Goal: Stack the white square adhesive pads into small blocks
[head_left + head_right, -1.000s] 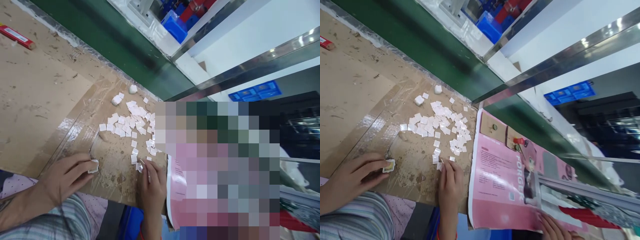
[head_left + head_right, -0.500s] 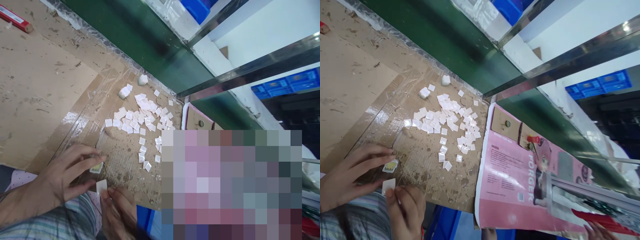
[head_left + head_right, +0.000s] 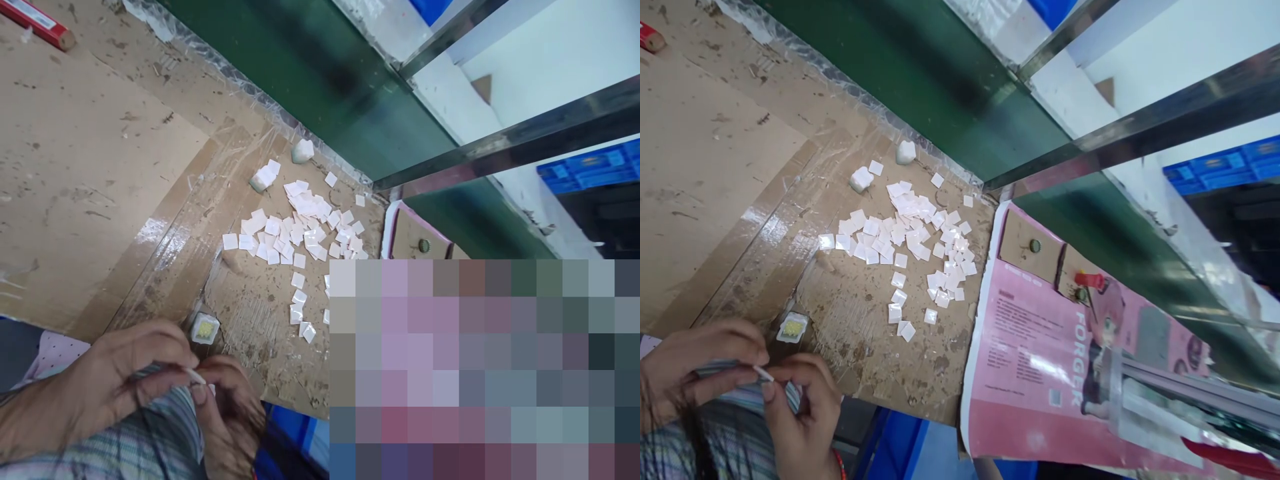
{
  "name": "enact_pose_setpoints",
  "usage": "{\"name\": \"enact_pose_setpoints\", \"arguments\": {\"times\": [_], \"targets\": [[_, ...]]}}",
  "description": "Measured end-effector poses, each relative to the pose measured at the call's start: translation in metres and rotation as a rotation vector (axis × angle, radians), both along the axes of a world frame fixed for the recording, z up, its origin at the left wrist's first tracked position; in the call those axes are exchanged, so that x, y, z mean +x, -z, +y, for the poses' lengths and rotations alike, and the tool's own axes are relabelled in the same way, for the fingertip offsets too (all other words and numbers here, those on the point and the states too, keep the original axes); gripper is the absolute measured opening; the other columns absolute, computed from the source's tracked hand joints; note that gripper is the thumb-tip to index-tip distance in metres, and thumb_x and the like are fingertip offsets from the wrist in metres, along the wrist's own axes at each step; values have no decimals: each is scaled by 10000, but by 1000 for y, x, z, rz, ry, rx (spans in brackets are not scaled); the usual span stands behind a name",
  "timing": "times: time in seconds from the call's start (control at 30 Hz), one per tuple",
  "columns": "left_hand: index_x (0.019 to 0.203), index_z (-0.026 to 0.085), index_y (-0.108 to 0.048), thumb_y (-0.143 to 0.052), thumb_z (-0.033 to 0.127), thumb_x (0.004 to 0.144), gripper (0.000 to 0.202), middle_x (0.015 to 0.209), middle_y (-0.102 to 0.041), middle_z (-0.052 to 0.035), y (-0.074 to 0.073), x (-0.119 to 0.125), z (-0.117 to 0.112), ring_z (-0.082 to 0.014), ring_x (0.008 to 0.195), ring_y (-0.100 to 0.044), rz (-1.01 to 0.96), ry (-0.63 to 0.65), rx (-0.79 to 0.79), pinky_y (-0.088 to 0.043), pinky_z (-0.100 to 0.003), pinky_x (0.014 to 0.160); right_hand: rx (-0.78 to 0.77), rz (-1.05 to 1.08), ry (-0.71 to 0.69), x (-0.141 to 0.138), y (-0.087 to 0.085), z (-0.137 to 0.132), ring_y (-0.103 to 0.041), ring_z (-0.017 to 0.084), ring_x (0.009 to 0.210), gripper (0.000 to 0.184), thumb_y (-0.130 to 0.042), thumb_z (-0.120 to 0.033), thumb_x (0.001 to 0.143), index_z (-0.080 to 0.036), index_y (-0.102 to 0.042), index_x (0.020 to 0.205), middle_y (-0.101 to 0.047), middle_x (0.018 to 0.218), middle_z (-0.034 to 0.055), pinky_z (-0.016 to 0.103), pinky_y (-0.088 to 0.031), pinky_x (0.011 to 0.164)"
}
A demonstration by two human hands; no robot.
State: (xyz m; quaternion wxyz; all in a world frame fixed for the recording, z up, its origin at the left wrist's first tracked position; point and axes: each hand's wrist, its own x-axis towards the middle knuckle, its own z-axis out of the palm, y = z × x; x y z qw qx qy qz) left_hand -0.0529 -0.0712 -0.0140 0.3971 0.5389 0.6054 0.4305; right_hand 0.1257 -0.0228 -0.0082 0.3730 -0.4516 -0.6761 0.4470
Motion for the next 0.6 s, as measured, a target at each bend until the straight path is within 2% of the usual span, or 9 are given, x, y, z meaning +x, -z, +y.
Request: {"name": "enact_pose_setpoints", "arguments": {"times": [0.1,0.17,0.27,0.37,0.47,0.53,0.6], "targets": [[1217,378,-702,-603,362,995,244,875,-775,45,2,6,8,-147,671,-755,-114,-80,-49,-642,-181,597,-122,100,41,-8,4,-5,-730,196,587,127,-556,-364,1008,-344,-649,924,-723,757,-10,283,-640,481],[1132,377,-742,-626,376,974,196,810,-764,35,3,6,13,-137,601,-730,-159,-55,-40,-616,-165,543,-109,105,59,-9,4,-5,-717,178,581,98,-602,-421,994,-345,-664,981,-720,763,-21,259,-631,488],[1020,375,-769,-592,410,1007,180,720,-702,29,1,3,16,-108,516,-676,-258,25,-16,-579,-121,497,-89,128,99,-8,1,-2,-703,150,597,208,-668,-480,961,-400,-683,1153,-727,807,-48,232,-628,519],[1039,364,-762,-551,403,1063,216,772,-690,43,-3,1,15,-81,553,-677,-301,56,-21,-576,-80,546,-131,88,69,-5,-4,0,-749,163,710,199,-704,-404,953,-425,-738,1147,-762,877,-39,238,-648,591],[1119,354,-749,-588,440,1067,190,863,-716,46,-6,2,14,-71,662,-710,-290,79,-12,-580,-60,658,-137,93,97,-6,-3,-1,-749,174,695,169,-659,-319,973,-392,-770,1078,-756,843,-8,236,-640,574],[1160,359,-734,-611,498,1049,216,913,-741,44,-9,3,16,-79,739,-738,-266,47,21,-577,-50,712,-137,128,148,-9,2,-6,-736,173,663,168,-609,-297,992,-372,-754,1036,-740,820,13,226,-632,556],[1135,362,-722,-641,521,1027,208,890,-756,64,-11,3,19,-74,723,-748,-255,-13,47,-565,-31,707,-153,158,184,-12,7,-12,-733,175,658,108,-613,-349,993,-364,-719,1008,-727,824,13,226,-636,552]]}}
